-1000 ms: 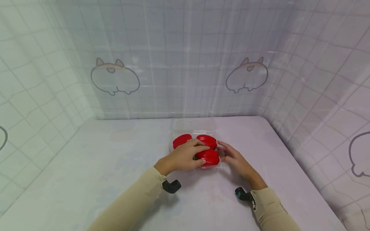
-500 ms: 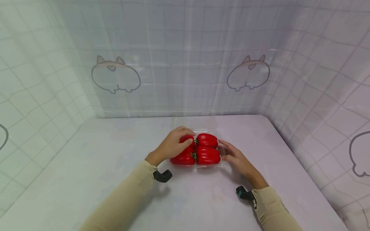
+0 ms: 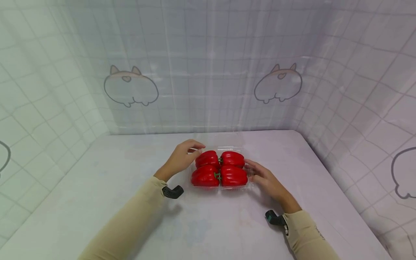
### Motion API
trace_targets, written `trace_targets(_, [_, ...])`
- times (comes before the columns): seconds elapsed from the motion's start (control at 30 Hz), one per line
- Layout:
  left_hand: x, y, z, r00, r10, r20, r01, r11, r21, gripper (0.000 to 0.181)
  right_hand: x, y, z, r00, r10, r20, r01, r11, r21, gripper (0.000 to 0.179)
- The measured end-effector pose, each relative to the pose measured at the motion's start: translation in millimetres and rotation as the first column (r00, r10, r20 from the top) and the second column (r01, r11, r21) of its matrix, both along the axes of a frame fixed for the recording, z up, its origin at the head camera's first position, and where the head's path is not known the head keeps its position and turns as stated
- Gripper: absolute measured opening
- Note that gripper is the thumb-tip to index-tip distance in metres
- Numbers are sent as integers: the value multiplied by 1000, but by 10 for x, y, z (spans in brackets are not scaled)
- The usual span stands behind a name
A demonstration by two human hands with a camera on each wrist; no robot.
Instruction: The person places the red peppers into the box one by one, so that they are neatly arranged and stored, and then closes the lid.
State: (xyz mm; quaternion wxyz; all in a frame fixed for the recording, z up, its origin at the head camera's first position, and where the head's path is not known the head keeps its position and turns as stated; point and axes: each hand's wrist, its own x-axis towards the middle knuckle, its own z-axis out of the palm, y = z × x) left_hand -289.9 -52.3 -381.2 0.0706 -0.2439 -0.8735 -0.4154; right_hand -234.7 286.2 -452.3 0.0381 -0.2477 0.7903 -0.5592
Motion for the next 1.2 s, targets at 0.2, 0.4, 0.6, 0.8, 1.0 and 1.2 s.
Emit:
trace_targets(0.2, [-108,-104,-45,998,48,33,-50,996,77,23,10,4,6,1000,1,-6,-1,1000,4,63])
trace_targets(0.4, [-203,-139,-99,991,96,95,-107,988,113,24,2,0,14,1000,8,5,-8,1000,0,67])
trace_targets(0.6, [-322,-162,-142,979,145,141,-164,977,133,23,-9,-20,15,999,7,40,-7,1000,-1,75])
trace_targets(0.8, [-421,-162,-179,949,201,244,-243,958,155,25,-3,-47,17,996,2,88,-4,1000,21,83])
trace_targets(1.0, [-522,-141,-203,896,224,383,-319,925,205,32,4,-73,32,995,-18,99,12,998,66,90])
trace_targets(1.2, [-613,-102,-249,843,195,501,-359,898,254,49,12,-74,45,993,-19,113,11,998,64,93])
